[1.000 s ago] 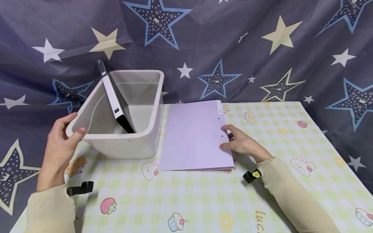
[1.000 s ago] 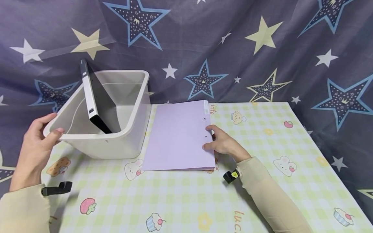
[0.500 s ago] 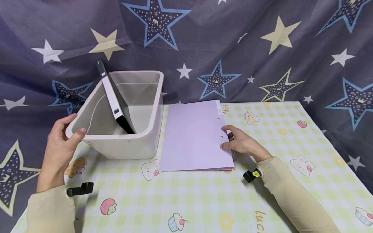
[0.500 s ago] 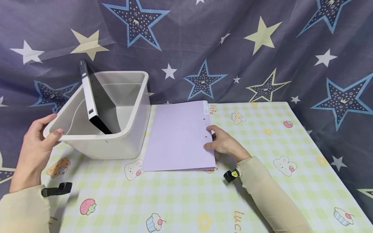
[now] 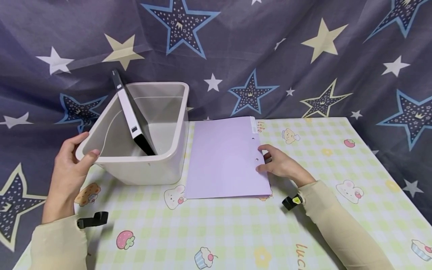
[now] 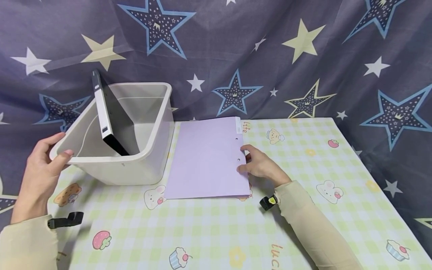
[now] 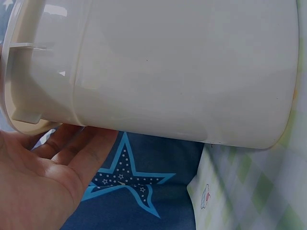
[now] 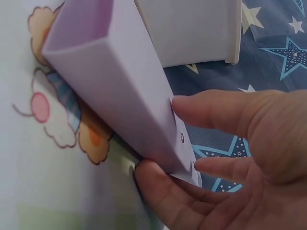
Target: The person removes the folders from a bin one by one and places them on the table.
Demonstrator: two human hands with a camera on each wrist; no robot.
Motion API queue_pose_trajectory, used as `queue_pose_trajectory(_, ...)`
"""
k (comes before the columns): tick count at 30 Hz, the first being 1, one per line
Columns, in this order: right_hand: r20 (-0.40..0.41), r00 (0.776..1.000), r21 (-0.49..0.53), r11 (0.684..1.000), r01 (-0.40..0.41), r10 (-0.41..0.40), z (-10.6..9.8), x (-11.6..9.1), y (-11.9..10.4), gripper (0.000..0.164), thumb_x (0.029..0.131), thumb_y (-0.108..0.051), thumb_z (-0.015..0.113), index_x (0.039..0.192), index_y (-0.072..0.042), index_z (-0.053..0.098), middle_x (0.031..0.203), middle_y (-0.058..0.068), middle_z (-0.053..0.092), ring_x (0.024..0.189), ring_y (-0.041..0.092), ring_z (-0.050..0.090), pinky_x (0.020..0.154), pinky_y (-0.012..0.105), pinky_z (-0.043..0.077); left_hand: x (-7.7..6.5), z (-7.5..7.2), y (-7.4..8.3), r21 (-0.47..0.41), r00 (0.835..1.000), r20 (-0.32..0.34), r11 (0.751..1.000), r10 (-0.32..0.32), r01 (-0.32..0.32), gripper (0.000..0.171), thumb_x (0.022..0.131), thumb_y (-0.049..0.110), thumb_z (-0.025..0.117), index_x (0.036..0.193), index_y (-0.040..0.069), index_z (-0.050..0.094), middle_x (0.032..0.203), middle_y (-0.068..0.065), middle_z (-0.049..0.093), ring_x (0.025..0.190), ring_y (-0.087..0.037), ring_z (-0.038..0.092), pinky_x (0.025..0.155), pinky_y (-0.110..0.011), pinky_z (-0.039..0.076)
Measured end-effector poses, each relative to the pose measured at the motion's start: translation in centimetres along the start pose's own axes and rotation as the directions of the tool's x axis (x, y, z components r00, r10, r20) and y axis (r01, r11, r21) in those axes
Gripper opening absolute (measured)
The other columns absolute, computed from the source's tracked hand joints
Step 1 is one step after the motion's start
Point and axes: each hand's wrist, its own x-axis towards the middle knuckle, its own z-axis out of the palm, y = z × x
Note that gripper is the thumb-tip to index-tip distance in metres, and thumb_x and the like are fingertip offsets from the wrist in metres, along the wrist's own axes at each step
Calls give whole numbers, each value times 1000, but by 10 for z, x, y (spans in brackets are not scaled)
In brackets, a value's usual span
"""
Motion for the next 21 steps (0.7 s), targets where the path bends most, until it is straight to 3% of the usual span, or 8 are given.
queue_pose_trajectory(8, -55, 998, 74, 997, -3, 7, -1, 2, 2, 63, 85, -19, 70, 138, -1, 42, 113, 24, 56, 85, 28, 62, 74, 36, 52, -1, 0, 0, -22, 1000, 4, 1000, 2, -2, 56, 86, -7, 61, 139, 4, 45, 114, 1, 49, 93, -7, 51, 72, -6, 45)
queue_pose_trajectory(12, -144, 990, 102, 995, 15, 0, -2, 3, 2, 52, 89, -23, 66, 132, -1, 48, 112, 22, 58, 85, 27, 64, 72, 35, 54, 0, 0, 0, -40, 1000, 3, 999, 7, -7, 56, 85, -8, 60, 138, 3, 45, 114, 0, 49, 92, -7, 52, 72, -7, 45)
queue_pose_trajectory(17, -259, 963, 42, 996, 84, -70, -2, 4, 1, 42, 91, -27, 64, 123, -2, 58, 107, 14, 64, 89, 26, 62, 74, 34, 51, 0, 0, 0, -26, 1000, 0, 1000, 5, -5, 56, 85, -7, 60, 138, 3, 45, 115, 1, 48, 92, -8, 51, 72, -7, 45)
queue_pose_trajectory(21, -311, 944, 46, 990, 134, -114, -2, 4, -1, 36, 92, -25, 62, 118, -1, 61, 104, 11, 66, 85, 24, 61, 72, 35, 50, 0, 0, 1, 140, 1000, 4, 990, 4, -5, 57, 87, -3, 59, 141, 4, 42, 115, 5, 47, 93, -6, 50, 72, -6, 44)
